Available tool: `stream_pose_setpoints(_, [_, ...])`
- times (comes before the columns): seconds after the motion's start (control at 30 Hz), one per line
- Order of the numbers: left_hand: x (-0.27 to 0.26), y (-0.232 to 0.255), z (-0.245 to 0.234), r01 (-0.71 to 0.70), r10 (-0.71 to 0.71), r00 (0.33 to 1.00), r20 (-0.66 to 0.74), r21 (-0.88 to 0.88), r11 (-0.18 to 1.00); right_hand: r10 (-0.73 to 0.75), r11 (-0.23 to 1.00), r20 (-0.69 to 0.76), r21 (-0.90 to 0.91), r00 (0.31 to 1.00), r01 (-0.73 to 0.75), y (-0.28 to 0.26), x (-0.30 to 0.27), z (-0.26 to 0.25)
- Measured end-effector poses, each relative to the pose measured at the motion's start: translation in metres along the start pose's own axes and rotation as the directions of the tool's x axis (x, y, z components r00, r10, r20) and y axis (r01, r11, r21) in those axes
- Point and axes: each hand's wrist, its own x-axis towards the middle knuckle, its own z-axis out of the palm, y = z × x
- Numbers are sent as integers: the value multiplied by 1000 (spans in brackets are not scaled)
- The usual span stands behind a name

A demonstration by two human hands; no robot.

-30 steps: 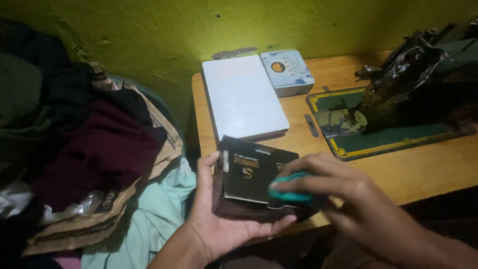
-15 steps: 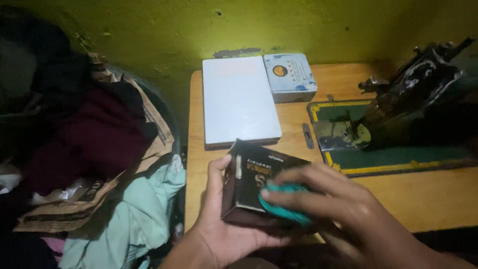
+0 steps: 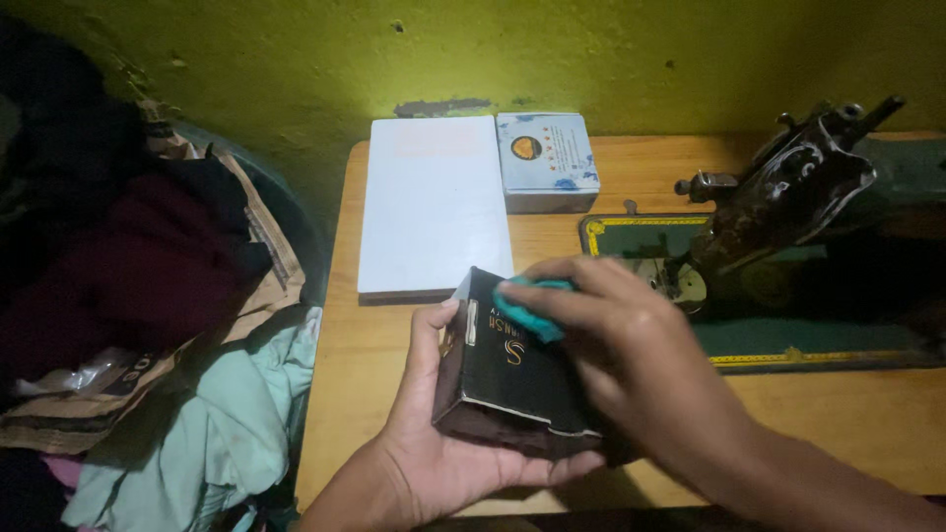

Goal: The person wipes the inside and outside of a small black jewelry box with a green cloth, then places several small plastic bags containing jewelry inside and closes the box. They continue wiping the box exterior and later handle a metal tin containing small items and a pair of scissors.

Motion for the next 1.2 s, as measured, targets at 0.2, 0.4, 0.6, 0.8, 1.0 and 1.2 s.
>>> stream_pose_setpoints(0.2, [2, 6, 2, -93, 99, 978, -183, 44, 995, -177, 974, 82, 155, 981, 163, -2, -27, -11])
stream_pose_setpoints(0.4, [4, 19, 12, 41, -39, 996, -86, 26, 999, -168, 986, 4, -3, 986, 168, 23, -17, -18])
stream_pose_setpoints(0.6, [9, 32, 17, 94, -84, 994, -69, 157, 983, -10, 1000, -117, -2, 993, 10, 6, 3, -6])
stream_pose_setpoints(0.8, [12, 52, 25, 103, -44, 985, -166, 365, 925, -177, 974, -55, 133, 983, 183, -14, -20, -6])
stream_pose_setpoints(1.0, [8, 62, 37, 181, -151, 982, -112, 354, 917, -186, 975, 57, -112, 981, 191, 6, -45, -25])
stream_pose_setpoints(1.2, [11, 53, 42, 333, -284, 943, -176, 416, 846, -2, 995, -62, -103, 998, -4, 11, -41, -23])
